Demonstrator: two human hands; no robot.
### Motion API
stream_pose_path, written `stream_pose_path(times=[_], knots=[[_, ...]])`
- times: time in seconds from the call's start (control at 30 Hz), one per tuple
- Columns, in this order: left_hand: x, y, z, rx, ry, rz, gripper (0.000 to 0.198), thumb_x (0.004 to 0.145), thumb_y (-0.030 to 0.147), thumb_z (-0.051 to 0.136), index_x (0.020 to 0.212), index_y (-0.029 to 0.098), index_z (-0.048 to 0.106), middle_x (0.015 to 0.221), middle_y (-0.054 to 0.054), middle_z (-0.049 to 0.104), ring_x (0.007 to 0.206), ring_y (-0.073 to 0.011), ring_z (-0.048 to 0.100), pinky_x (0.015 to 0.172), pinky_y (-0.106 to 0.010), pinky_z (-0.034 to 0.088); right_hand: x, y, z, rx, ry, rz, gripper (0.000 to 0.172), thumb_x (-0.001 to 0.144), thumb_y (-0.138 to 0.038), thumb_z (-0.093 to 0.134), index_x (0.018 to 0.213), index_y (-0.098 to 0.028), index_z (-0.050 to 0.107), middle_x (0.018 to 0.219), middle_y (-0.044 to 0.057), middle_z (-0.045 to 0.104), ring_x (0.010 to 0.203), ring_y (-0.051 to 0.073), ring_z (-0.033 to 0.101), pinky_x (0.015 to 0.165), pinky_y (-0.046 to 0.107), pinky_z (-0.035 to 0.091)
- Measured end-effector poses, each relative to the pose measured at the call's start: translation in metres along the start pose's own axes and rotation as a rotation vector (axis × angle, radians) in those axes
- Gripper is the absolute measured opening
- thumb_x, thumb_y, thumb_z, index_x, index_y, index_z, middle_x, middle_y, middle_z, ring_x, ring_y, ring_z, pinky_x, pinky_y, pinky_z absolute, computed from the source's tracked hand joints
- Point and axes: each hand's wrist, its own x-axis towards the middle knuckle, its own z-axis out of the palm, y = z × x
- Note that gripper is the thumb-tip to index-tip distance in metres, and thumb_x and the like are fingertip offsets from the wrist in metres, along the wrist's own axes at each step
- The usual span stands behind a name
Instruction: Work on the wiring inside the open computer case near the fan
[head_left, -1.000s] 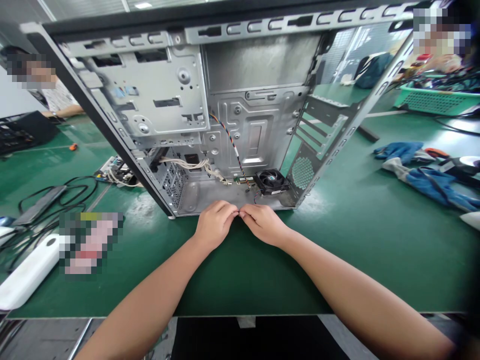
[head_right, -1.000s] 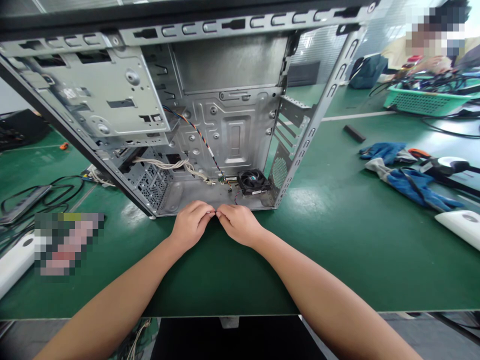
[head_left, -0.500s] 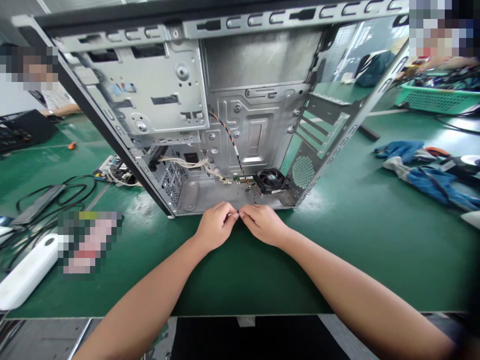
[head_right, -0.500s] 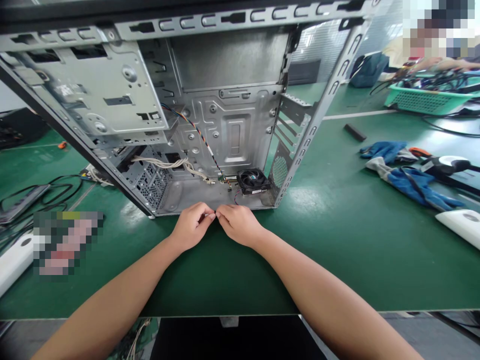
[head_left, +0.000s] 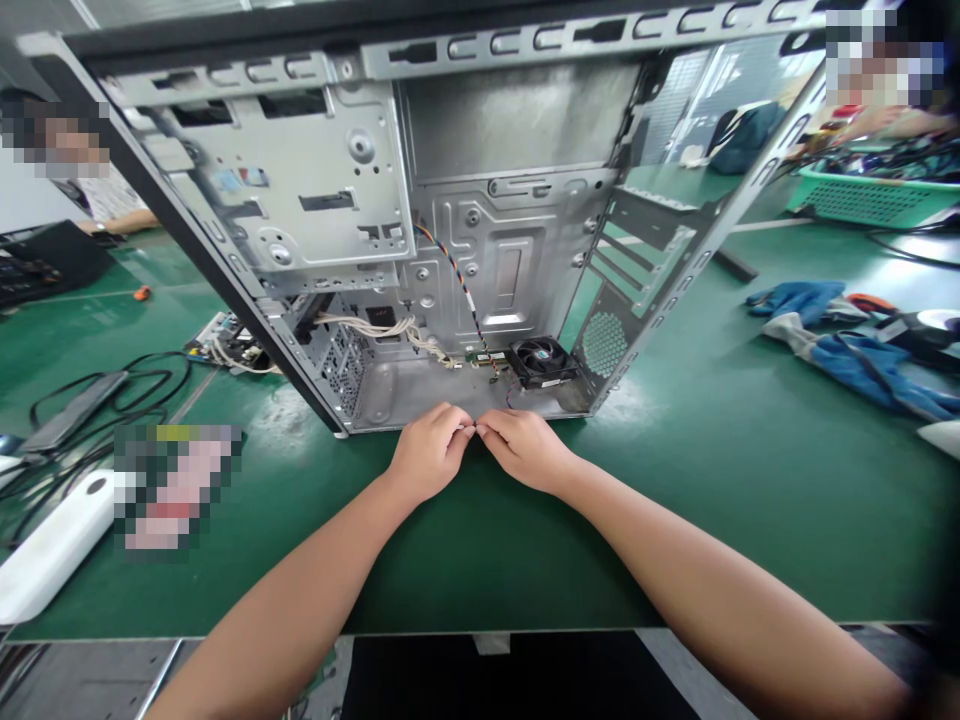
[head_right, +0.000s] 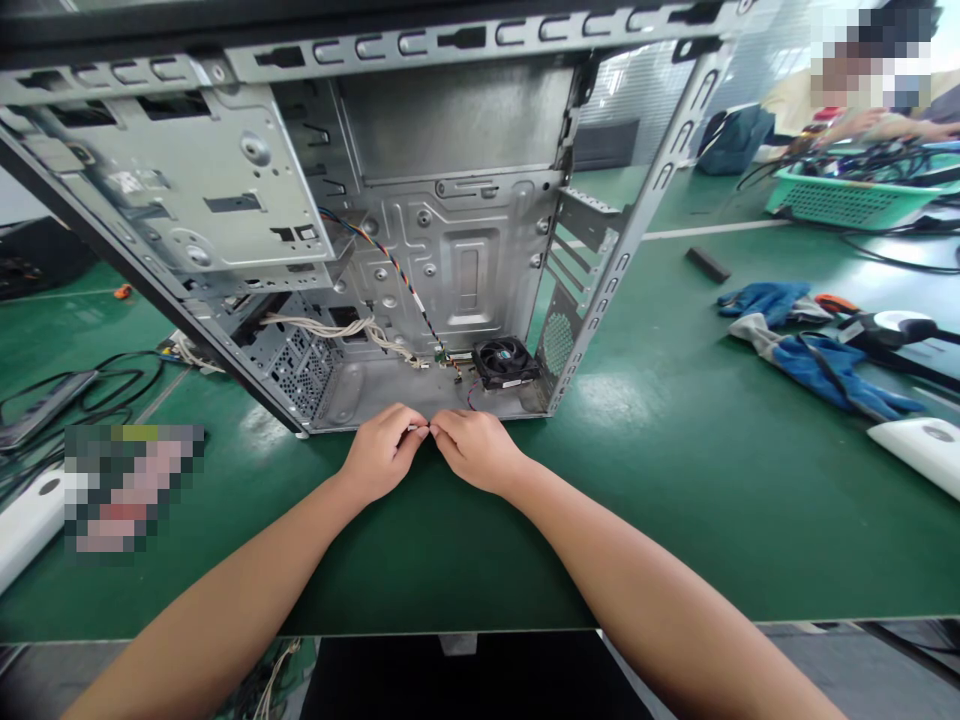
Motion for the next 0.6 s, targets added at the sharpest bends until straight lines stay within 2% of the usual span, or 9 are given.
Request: stream_pose_path(times=[0.3,0.6], knots=[[-0.0005,0.003,-0.0024,-0.025,-0.042,-0.052,0.01,0.093,0.024,0.047,0.088,0.021,0.055,0.081,-0.001,0.064,0.076,-0.0166,0.06,0.069,-0.028,0.043,0.0004,-0.002,-0.0011,0.005,-0.001,-0.001,0.019,0.093,-0.02,0.041,0.084,-0.019,0.057,0.073,0.002,0.06,0.069,0.014,0.055,0.066,0.024,0.035],[-0.0005,0.0017,-0.0025,-0.185,-0.051,-0.141,0.01,0.092,0.026,0.05,0.086,0.02,0.055,0.077,0.002,0.065,0.068,-0.0133,0.059,0.062,-0.024,0.041,0.0,-0.002,-0.0012,-0.01,-0.002,-0.005,0.019,0.094,-0.02,0.04,0.083,-0.019,0.056,0.071,0.001,0.059,0.068,0.013,0.054,0.065,0.024,0.033]])
